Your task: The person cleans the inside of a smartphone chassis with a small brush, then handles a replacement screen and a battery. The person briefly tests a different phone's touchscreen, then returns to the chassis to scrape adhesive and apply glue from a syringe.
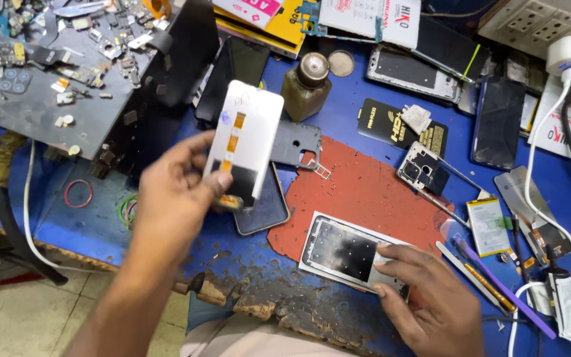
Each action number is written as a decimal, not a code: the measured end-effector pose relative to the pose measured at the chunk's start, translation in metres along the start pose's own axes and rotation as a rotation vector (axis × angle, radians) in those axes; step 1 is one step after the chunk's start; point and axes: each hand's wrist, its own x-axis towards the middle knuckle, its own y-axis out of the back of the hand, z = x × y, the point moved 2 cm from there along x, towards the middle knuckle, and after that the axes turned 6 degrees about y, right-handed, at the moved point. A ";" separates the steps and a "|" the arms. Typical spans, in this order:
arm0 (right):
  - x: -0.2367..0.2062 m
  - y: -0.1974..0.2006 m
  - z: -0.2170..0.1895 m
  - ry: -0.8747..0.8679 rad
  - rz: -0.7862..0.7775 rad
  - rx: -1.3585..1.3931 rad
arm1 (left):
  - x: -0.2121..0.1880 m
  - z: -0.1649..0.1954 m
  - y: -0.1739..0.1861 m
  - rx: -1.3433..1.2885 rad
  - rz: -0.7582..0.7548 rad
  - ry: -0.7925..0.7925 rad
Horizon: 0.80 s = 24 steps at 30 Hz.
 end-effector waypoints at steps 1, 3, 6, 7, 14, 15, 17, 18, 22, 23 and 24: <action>0.000 -0.006 -0.003 -0.024 0.051 0.170 | -0.012 -0.003 -0.005 -0.112 -0.028 -0.013; 0.001 -0.017 -0.008 -0.138 0.044 0.502 | -0.039 -0.015 -0.026 -0.277 -0.102 0.026; 0.004 -0.037 -0.011 -0.361 -0.042 0.851 | -0.074 -0.032 -0.065 -0.375 -0.267 0.158; 0.005 -0.043 -0.012 -0.400 -0.016 0.881 | -0.079 -0.033 -0.074 -0.400 -0.326 0.198; -0.010 -0.039 -0.005 -0.462 -0.118 0.889 | -0.029 0.019 -0.056 -0.054 -0.172 -0.005; -0.015 -0.037 -0.003 -0.510 -0.125 0.885 | -0.019 0.028 -0.046 -0.163 -0.059 -0.137; -0.019 -0.031 0.003 -0.592 -0.117 0.868 | -0.019 0.037 -0.034 -0.084 0.041 -0.313; -0.021 -0.028 0.004 -0.575 -0.103 0.916 | -0.019 0.039 -0.031 -0.044 0.082 -0.396; -0.022 -0.020 0.011 -0.542 -0.061 1.036 | -0.038 0.035 -0.024 0.412 0.142 -0.597; -0.023 -0.019 0.012 -0.543 -0.050 1.051 | -0.040 0.031 -0.023 0.450 0.157 -0.627; -0.022 -0.019 0.015 -0.533 -0.055 1.062 | -0.042 0.026 -0.021 0.486 0.174 -0.661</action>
